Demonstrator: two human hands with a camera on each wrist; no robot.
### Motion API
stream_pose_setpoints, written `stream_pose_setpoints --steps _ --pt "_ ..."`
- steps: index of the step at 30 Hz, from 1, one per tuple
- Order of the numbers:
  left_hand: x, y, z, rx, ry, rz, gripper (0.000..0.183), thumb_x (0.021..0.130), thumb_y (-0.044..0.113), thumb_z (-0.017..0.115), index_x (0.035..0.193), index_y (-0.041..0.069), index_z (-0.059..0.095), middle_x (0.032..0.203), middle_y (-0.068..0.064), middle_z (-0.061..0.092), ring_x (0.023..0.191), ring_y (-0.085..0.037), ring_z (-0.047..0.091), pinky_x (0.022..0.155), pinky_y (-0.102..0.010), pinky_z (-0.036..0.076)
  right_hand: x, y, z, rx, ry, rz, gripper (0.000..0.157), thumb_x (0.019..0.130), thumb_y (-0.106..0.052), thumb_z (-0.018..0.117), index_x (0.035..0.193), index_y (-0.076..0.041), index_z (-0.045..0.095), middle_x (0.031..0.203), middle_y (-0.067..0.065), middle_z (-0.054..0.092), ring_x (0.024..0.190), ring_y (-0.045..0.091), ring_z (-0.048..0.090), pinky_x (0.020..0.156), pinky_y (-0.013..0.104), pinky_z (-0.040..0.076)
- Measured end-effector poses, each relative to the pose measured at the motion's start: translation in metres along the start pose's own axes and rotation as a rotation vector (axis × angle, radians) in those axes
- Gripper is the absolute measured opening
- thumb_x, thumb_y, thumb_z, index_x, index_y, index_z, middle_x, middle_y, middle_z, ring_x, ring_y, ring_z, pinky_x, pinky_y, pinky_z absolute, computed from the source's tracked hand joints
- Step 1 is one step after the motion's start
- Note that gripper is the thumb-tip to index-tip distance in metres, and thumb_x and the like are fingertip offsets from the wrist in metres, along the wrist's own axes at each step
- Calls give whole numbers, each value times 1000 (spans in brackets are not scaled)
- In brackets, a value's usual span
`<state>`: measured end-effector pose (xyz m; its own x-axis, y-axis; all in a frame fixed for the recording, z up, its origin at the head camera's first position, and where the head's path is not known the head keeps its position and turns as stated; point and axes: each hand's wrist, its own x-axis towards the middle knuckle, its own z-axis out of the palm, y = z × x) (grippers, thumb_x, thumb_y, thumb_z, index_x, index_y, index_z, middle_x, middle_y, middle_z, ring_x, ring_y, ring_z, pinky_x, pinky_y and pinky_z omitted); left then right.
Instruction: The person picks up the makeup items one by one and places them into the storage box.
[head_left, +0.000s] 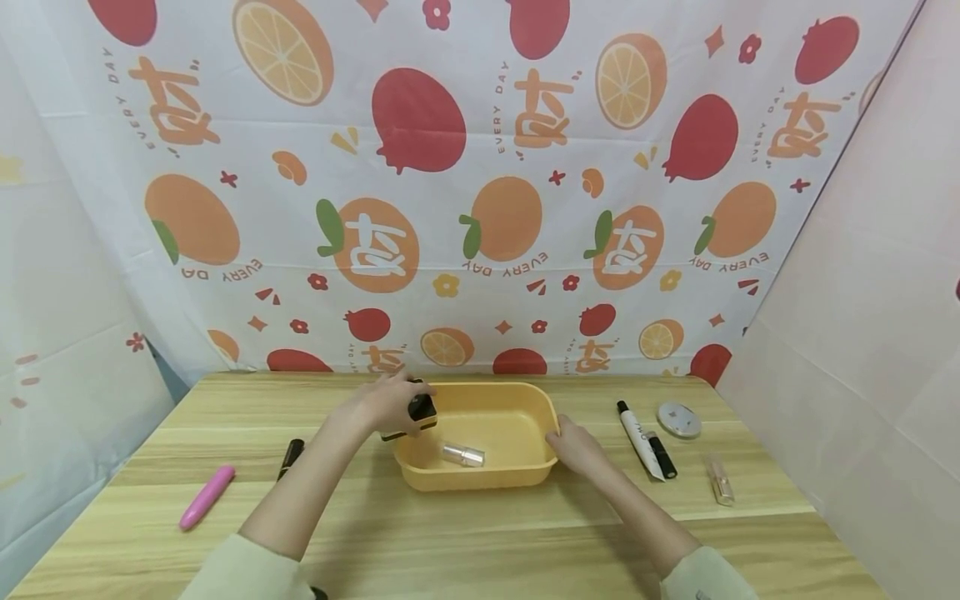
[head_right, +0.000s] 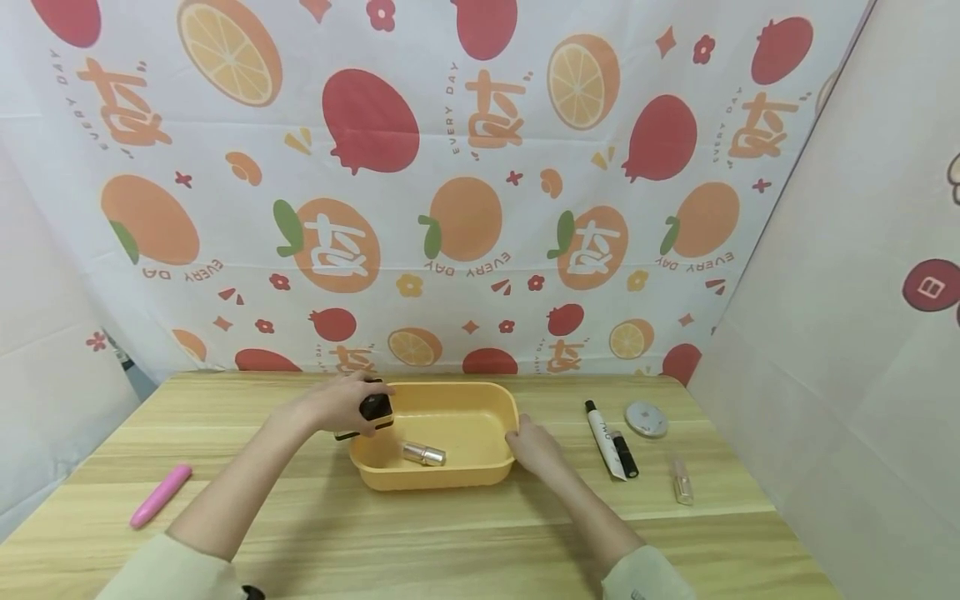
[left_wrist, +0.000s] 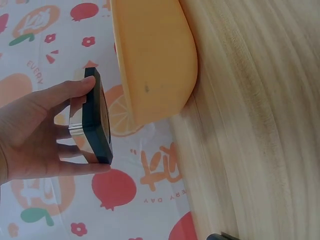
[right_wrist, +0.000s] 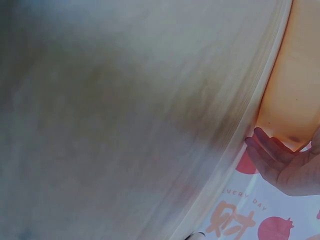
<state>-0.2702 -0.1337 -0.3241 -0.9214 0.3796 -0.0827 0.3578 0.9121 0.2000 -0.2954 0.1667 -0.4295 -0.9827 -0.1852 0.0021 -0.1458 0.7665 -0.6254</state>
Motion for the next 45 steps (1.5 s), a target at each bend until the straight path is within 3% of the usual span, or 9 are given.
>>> stream_pose_setpoints --steps 11,24,45 --pt "2 4 7 3 8 8 57 73 24 78 125 17 58 134 -23 40 127 -46 25 90 -65 32 -3 -3 0 -8 -3 14 40 91 -15 43 122 10 45 70 5 55 58 16 51 52 29 41" --pt "6 9 10 9 6 13 55 73 23 78 124 17 58 131 -21 43 120 -44 36 87 -61 37 -1 -1 0 -14 1 14 41 90 -15 44 122 10 44 71 5 55 58 16 50 51 29 40" --pt "6 18 8 2 10 6 59 71 28 80 125 19 58 134 -18 40 123 -46 33 91 -61 35 -2 -3 -1 -24 9 9 40 89 -15 44 121 10 45 72 5 55 60 17 51 52 29 41"
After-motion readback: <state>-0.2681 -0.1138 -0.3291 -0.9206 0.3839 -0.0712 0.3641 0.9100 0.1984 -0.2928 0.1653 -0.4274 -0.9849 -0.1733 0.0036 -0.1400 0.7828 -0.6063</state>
